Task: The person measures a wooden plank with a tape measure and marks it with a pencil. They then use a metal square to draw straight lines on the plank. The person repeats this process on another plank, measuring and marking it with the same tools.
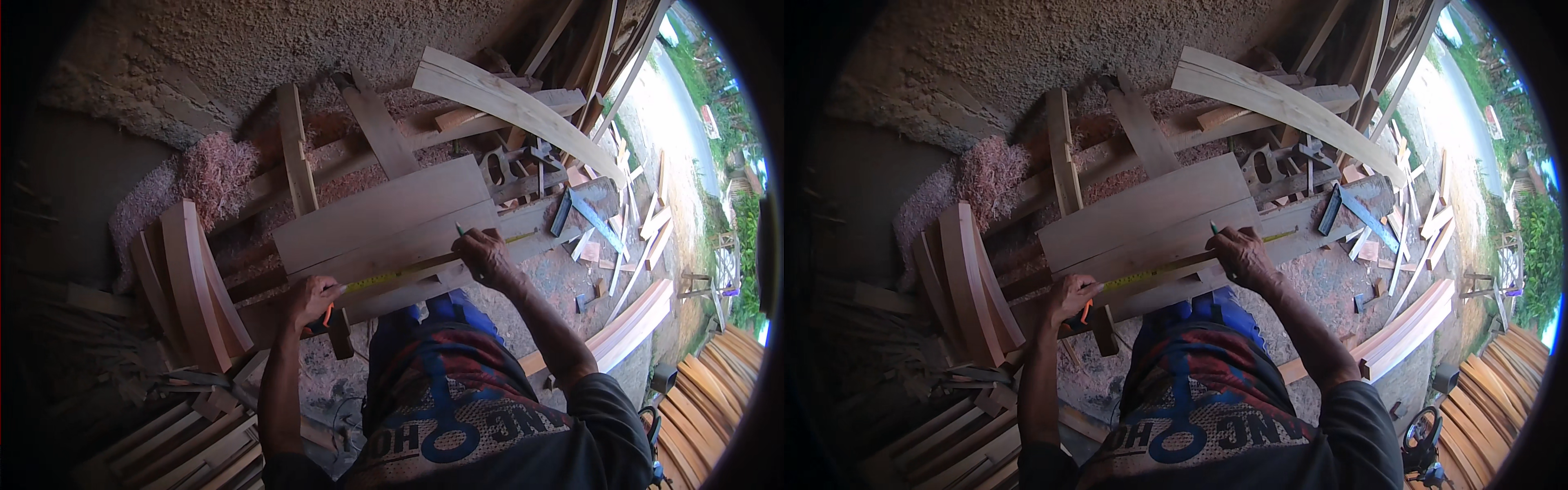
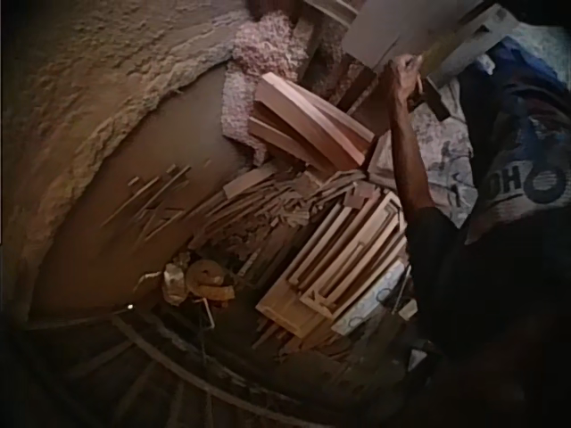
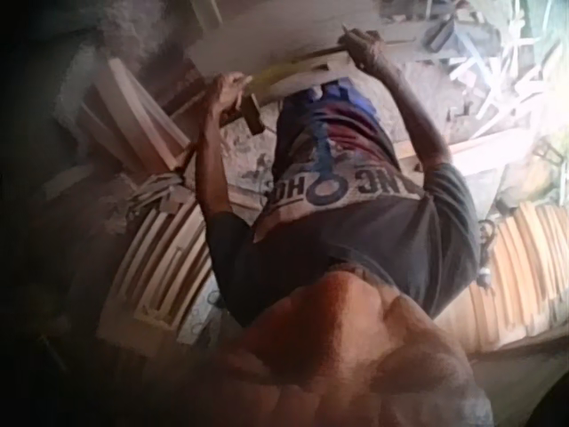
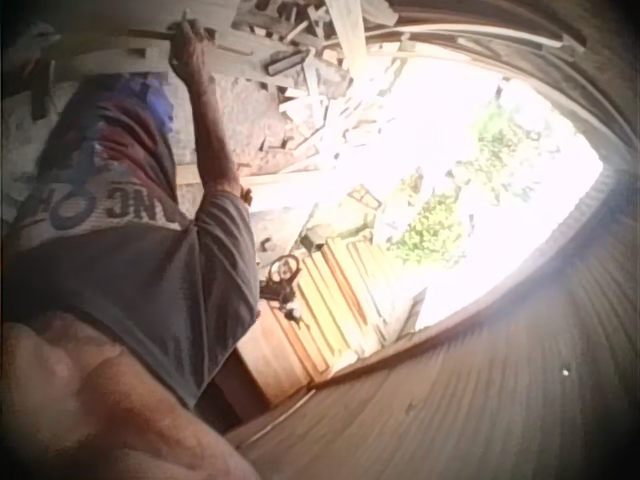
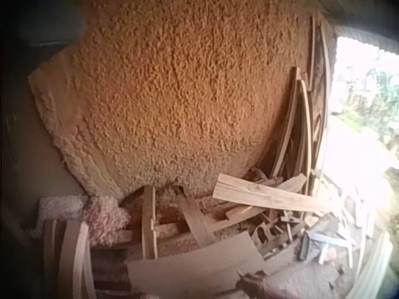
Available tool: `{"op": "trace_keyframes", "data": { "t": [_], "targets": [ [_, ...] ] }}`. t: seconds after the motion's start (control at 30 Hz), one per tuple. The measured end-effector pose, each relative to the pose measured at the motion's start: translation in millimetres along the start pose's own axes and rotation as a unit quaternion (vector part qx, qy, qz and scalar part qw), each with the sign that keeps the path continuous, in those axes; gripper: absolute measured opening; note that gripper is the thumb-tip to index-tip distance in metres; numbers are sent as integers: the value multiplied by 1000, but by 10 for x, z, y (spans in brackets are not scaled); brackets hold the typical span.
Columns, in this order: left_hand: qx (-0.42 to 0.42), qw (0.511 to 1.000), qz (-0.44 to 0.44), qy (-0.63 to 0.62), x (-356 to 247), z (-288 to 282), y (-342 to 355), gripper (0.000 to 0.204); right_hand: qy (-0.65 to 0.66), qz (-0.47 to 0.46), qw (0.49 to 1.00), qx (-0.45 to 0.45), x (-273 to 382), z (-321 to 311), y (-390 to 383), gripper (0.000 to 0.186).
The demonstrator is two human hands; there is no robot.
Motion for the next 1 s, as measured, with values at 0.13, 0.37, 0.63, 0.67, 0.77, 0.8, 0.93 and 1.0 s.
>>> {"op": "trace_keyframes", "data": {
  "t": [0.13,0.37,0.63,0.67,0.77,0.8,0.93,1.0],
  "targets": [
    [-4,998,19,67,-613,256,601,48,34,65,997,9,-779,-369,7,21],
    [-69,984,-5,167,-1042,423,1015,42,34,75,996,-20,-1429,-482,43,17],
    [-76,989,-70,105,-840,517,1080,44,130,35,991,19,-1558,-416,149,9],
    [-71,989,-75,106,-819,518,1085,45,135,29,990,20,-1579,-394,152,9],
    [-62,988,-93,107,-818,520,1068,45,141,17,990,24,-1616,-359,167,9],
    [-62,987,-98,108,-821,515,1071,45,140,12,990,24,-1613,-372,188,10],
    [-57,987,-104,107,-814,522,1069,43,165,28,985,39,-1603,-376,228,10],
    [-40,986,-128,104,-791,527,1083,41,175,34,983,48,-1613,-374,260,10]
  ]
}}
Point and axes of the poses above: each hand's wrist, its own y-axis towards the middle knuckle, its own z-axis out of the palm, x = y × z, the point moved 7 cm from there along y, towards the middle knuckle, and after that the axes turned 10 degrees about z, right-handed, at the moved point
